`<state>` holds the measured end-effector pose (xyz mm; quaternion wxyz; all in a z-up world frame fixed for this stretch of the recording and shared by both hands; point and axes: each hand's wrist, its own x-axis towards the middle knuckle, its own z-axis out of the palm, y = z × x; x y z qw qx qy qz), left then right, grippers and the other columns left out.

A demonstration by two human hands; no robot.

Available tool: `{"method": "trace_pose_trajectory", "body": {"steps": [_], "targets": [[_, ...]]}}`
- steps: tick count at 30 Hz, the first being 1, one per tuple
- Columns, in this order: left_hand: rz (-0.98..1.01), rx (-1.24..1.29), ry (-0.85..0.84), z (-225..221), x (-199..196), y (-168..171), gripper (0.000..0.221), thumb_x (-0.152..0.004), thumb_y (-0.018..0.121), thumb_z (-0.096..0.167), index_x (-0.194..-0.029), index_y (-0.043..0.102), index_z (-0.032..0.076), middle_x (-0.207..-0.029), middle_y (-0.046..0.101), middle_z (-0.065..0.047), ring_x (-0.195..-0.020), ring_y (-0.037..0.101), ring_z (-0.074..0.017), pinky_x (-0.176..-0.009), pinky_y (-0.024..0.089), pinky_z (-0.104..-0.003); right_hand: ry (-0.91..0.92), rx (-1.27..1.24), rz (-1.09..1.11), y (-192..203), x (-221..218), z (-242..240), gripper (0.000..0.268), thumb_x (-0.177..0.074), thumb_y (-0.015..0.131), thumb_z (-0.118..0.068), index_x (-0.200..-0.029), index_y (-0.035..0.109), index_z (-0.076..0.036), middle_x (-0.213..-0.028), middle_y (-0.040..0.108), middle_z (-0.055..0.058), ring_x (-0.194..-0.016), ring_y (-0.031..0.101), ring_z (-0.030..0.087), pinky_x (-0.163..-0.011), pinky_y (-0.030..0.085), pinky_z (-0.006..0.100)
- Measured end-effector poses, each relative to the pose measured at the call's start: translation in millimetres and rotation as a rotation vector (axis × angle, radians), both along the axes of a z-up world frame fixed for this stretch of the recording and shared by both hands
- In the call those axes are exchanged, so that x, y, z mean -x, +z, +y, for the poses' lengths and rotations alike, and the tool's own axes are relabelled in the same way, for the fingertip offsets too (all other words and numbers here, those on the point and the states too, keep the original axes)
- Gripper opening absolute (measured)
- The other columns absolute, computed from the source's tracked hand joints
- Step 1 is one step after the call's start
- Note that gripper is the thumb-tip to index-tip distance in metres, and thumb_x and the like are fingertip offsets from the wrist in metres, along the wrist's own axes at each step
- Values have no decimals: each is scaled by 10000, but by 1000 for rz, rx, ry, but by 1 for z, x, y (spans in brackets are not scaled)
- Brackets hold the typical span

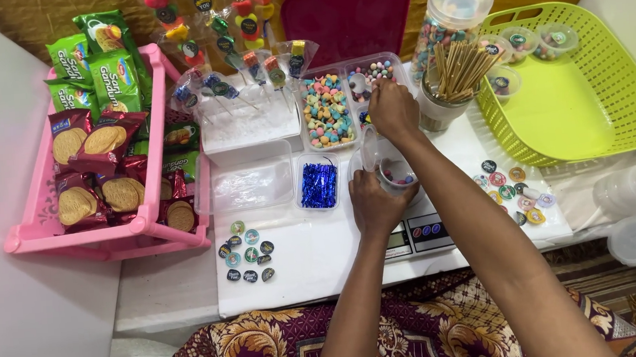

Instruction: Packaging small candies by weighing them in a cup and organizing decorative items on a workspace.

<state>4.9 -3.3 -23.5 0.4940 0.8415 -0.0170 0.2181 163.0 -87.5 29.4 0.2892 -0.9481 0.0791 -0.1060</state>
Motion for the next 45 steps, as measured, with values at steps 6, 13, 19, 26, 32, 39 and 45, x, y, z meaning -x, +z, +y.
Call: {"method": "trace_pose_trajectory", "body": {"steps": [6, 13, 19, 26, 32, 39, 45], "targets": [[-28, 18, 27, -3, -1, 4, 708, -564, 909, 572, -960, 617, 63, -811, 577, -140, -771, 635, -369, -679, 508, -435, -106, -230, 57, -8, -4, -6, 319, -1009, 504, -279, -1161, 753, -150, -1021, 762, 168, -1074, 702, 419, -874, 554, 565], [-74, 8, 23, -1, 2, 11, 715, -588, 899, 567, -979, 615, 41, -813, 587, -162, -777, 650, -399, -686, 519, -474, -121, -369, -61, -34, -9, -28, 290, -979, 561, -238, -1098, 795, -116, -1042, 759, 189, -1093, 680, 443, -881, 543, 574], [-71, -10, 5, 1, 1, 7, 720, -584, 914, 533, -1020, 638, 32, -815, 590, -162, -779, 647, -382, -724, 517, -472, -33, -527, -226, 10, 49, -29, 268, -990, 576, -138, -1090, 794, -20, -1078, 748, 228, -1165, 656, 385, -1033, 459, 481], [-32, -14, 4, 2, 0, 8, 718, -585, 925, 501, -1044, 640, 28, -827, 594, -154, -790, 655, -384, -739, 525, -476, 21, -582, -180, 32, 116, -70, 243, -1011, 620, -158, -1114, 766, 6, -1069, 739, 222, -1137, 670, 343, -1040, 453, 466], [-54, -25, 16, 2, 0, 7, 714, -591, 926, 497, -1058, 652, 32, -816, 590, -131, -790, 652, -343, -752, 526, -450, -53, -673, 6, 65, 179, -90, 218, -1014, 635, -170, -1153, 762, -61, -782, 644, 55, -734, 556, 95, -732, 437, 271], [-30, -33, 27, 0, 1, 8, 734, -573, 920, 519, -1034, 633, 25, -804, 576, -129, -788, 655, -356, -733, 540, -465, -47, -562, 152, 67, 207, -99, 206, -995, 654, -173, -1126, 787, -86, -549, 592, 47, -477, 393, 58, -485, 360, 253], [-33, -41, 19, 2, 3, 12, 722, -589, 924, 520, -1022, 633, 21, -814, 581, -136, -793, 659, -370, -735, 544, -477, -7, -557, 182, 91, 215, -82, 213, -984, 640, -109, -1096, 775, 12, -524, 548, 62, -439, 396, 83, -457, 340, 253]]}}
